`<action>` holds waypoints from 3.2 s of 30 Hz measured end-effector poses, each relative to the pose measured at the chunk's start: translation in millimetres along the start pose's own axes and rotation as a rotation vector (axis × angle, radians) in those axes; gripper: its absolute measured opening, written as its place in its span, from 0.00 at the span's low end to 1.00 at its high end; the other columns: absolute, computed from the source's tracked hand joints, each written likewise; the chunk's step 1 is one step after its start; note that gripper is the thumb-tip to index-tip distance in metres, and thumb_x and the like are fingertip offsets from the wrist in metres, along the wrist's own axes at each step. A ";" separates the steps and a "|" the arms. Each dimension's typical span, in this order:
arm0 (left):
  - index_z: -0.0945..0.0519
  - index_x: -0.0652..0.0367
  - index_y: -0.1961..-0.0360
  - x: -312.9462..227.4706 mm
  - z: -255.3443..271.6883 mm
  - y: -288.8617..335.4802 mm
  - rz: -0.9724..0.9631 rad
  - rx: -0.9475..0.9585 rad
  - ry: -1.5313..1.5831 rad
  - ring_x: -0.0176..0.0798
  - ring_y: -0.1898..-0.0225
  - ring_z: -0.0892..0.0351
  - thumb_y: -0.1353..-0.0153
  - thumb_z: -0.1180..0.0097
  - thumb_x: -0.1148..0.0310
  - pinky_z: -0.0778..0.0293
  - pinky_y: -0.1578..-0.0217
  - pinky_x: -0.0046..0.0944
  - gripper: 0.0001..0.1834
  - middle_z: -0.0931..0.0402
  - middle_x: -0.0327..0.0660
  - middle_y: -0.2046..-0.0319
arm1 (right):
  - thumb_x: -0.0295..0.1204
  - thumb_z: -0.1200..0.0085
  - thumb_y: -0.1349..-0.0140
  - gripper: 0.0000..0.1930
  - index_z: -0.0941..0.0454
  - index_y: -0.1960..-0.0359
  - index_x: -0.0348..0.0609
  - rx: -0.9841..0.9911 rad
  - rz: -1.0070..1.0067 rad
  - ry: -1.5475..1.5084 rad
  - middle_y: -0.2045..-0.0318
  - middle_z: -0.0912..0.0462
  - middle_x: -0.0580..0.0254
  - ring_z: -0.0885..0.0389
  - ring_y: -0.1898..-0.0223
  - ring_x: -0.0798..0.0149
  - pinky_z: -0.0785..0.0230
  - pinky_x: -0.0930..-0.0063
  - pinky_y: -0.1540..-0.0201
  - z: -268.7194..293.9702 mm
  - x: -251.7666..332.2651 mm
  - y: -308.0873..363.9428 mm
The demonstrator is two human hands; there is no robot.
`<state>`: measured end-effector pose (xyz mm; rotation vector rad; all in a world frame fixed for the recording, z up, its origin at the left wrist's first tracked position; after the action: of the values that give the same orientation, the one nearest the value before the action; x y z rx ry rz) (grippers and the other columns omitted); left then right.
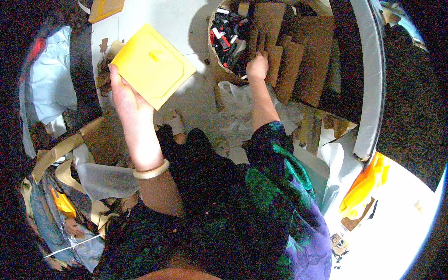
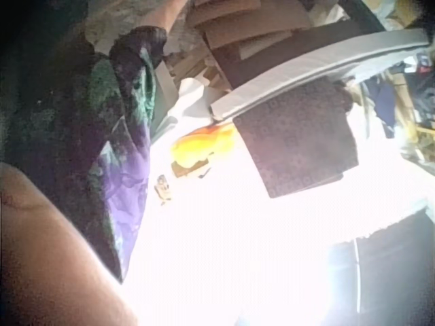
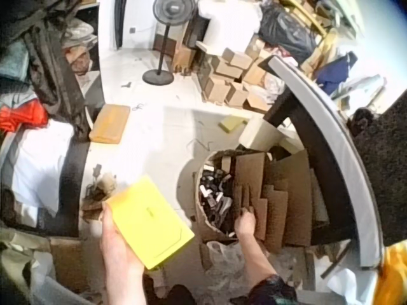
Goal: The person assembles a small cardboard box by inserting a yellow insert and attaching side flaps. They use a staple gun to secure the flaps and handle additional cardboard pieces from a nearby container.
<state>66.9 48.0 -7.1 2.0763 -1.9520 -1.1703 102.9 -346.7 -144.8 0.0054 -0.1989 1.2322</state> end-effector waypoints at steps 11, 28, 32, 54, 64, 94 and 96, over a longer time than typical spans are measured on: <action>0.28 0.63 0.41 4.7 0.5 -4.9 -0.013 -0.011 -0.028 0.43 0.44 0.22 0.24 0.62 0.47 0.27 0.42 0.45 0.29 0.22 0.45 0.45 | 0.38 0.44 0.36 0.12 0.23 0.65 0.40 -0.287 -0.220 0.025 0.63 0.19 0.46 0.16 0.63 0.39 0.23 0.48 0.59 40.1 22.4 -4.2; 0.27 0.63 0.40 34.2 -16.1 4.2 0.007 0.170 -0.423 0.40 0.46 0.20 0.25 0.53 0.54 0.22 0.46 0.42 0.24 0.22 0.44 0.45 | 0.35 0.40 0.32 0.10 0.19 0.68 0.43 0.330 -0.356 -1.415 0.74 0.22 0.79 0.32 0.73 0.82 0.41 0.85 0.68 129.5 122.1 106.0; 0.28 0.64 0.39 38.4 -16.7 0.5 0.004 0.177 -0.418 0.39 0.46 0.20 0.26 0.52 0.53 0.22 0.46 0.42 0.26 0.22 0.45 0.46 | 0.35 0.40 0.31 0.10 0.19 0.67 0.43 0.298 -0.279 -1.419 0.73 0.21 0.78 0.31 0.73 0.81 0.39 0.84 0.67 136.9 134.7 107.0; 0.25 0.66 0.42 18.3 -0.6 -8.6 0.139 0.141 -0.588 0.38 0.47 0.21 0.35 0.38 0.66 0.29 0.43 0.37 0.23 0.21 0.45 0.47 | 0.32 0.40 0.32 0.07 0.18 0.65 0.42 0.355 -0.424 -1.689 0.69 0.16 0.69 0.22 0.68 0.77 0.30 0.82 0.62 135.0 139.8 110.9; 0.21 0.64 0.47 6.9 -6.4 -1.4 0.074 0.220 -0.435 0.33 0.53 0.18 0.34 0.38 0.65 0.25 0.49 0.35 0.18 0.17 0.42 0.54 | 0.29 0.42 0.32 0.06 0.18 0.61 0.38 -0.183 -0.139 -1.248 0.66 0.16 0.68 0.21 0.63 0.75 0.29 0.79 0.57 166.1 122.9 90.8; 0.29 0.61 0.37 34.5 0.0 -5.8 0.126 0.036 -0.207 0.41 0.46 0.21 0.27 0.50 0.57 0.24 0.45 0.45 0.24 0.23 0.44 0.45 | 0.40 0.28 0.55 0.29 0.19 0.54 0.34 -0.257 0.351 -0.434 0.65 0.26 0.55 0.25 0.60 0.56 0.28 0.64 0.57 208.6 249.6 129.6; 0.28 0.61 0.39 32.0 -9.3 -2.0 0.121 0.077 -0.207 0.40 0.48 0.21 0.30 0.44 0.59 0.23 0.48 0.42 0.24 0.22 0.44 0.47 | 0.41 0.28 0.56 0.30 0.19 0.53 0.34 -0.266 0.365 -0.441 0.64 0.26 0.56 0.26 0.59 0.56 0.30 0.62 0.55 205.8 247.7 128.4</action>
<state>70.8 16.3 -16.7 1.9073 -2.2113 -1.3530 30.7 -94.9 82.3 0.0107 -0.7736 1.5495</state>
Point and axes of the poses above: each hand's wrist, its own y-axis away from the middle knuckle, its own z-axis out of the back of the hand, x = y × z, the point moved 6 cm from there along -y, towards the middle knuckle
